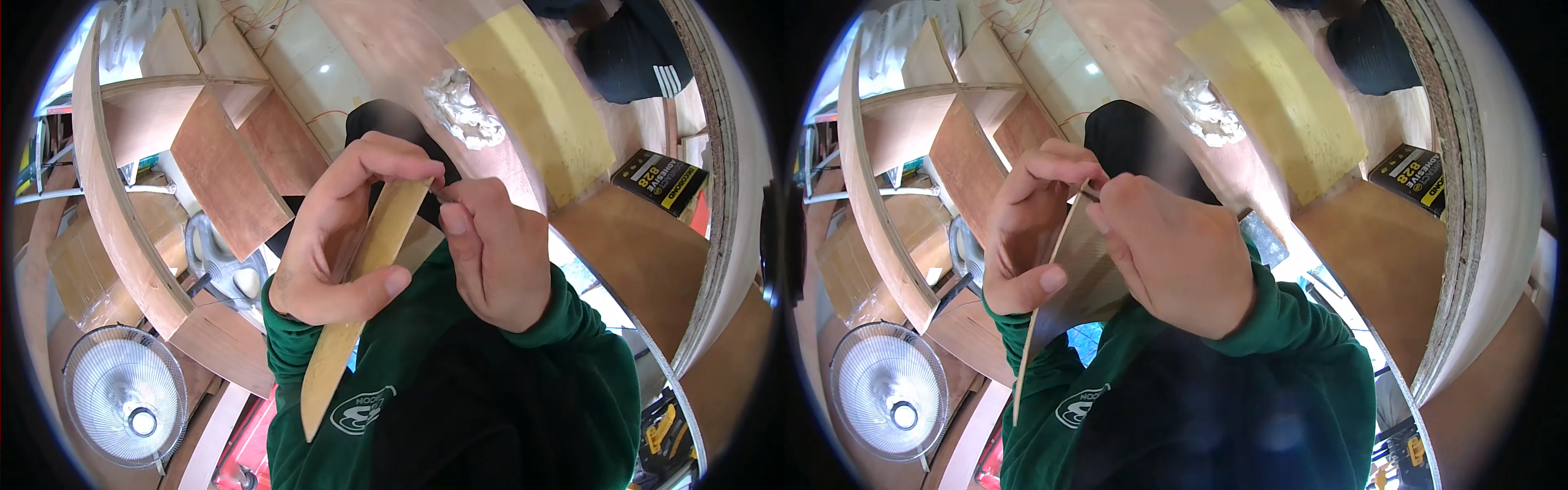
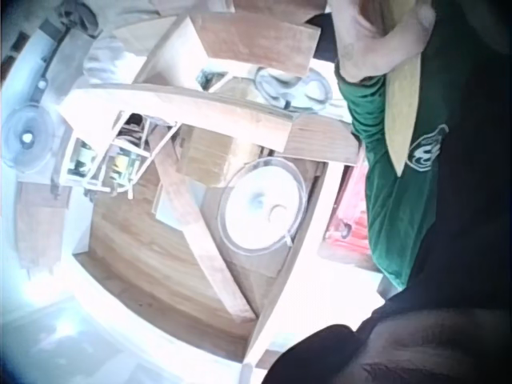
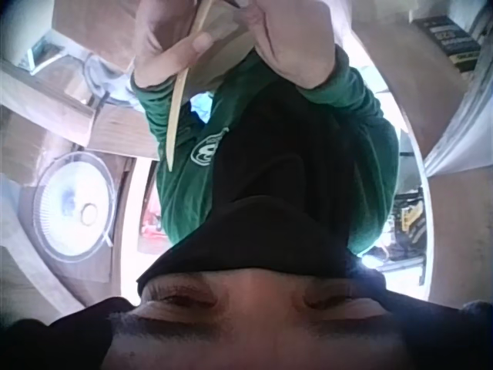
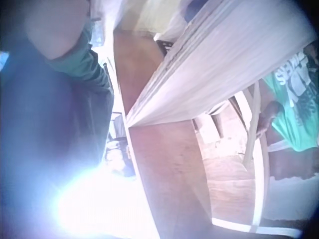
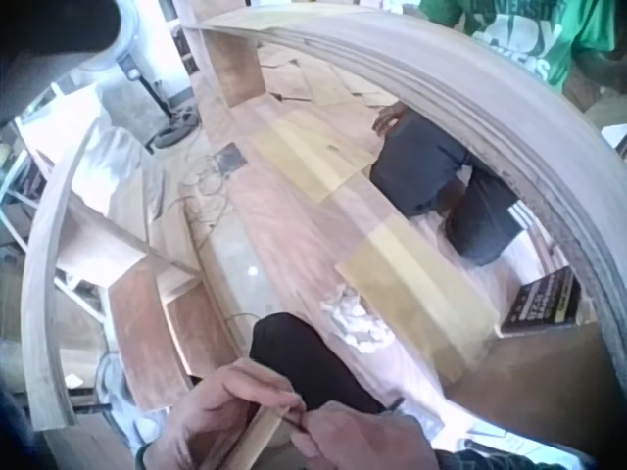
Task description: The person uses a utility knife to carve and shape the edges of a thin wooden board. They then use a sanding block to smooth the surface and edges of the wood. The person handles the board with both hands, rotating it to work on different sides.
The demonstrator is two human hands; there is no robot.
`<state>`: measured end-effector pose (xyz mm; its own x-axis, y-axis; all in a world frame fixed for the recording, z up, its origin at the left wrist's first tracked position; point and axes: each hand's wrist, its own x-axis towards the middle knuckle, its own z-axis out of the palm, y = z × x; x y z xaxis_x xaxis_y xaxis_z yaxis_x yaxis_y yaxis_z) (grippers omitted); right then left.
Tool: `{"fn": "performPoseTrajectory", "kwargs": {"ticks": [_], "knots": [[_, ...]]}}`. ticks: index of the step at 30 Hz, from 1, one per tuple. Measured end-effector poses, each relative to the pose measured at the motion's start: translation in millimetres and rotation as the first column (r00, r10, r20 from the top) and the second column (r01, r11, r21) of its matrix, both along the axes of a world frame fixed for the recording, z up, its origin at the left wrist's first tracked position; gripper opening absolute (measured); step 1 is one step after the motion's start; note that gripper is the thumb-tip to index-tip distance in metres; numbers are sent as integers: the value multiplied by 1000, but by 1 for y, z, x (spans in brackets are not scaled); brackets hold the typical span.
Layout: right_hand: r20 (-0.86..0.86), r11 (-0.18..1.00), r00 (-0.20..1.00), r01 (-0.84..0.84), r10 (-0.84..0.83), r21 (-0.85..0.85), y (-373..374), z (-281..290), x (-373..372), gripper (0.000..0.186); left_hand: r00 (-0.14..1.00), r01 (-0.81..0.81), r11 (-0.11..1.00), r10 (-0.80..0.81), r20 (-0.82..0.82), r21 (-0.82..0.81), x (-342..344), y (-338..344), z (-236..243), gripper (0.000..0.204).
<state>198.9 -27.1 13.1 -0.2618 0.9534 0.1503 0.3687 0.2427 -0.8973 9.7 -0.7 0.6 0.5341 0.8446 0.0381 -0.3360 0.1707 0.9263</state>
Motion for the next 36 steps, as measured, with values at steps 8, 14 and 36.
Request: {"fn": "performPoseTrajectory", "kwargs": {"ticks": [8, 14, 36], "knots": [[23, 994, 995, 95, -93, -58, 0, -1, 7, 16, 999, -36, 999, 36, -24, 9, 5, 0, -1, 69], [53, 998, 996, 68, -68, 15, 3, -8, 6, 15, 999, -41, 999, 42, -33, 15, 7, -1, -1, 67], [-2, 986, 997, -70, 71, -151, 10, 0, 12, 24, 999, 22, 996, -19, 31, -85, 4, -1, 3, 65]]}}
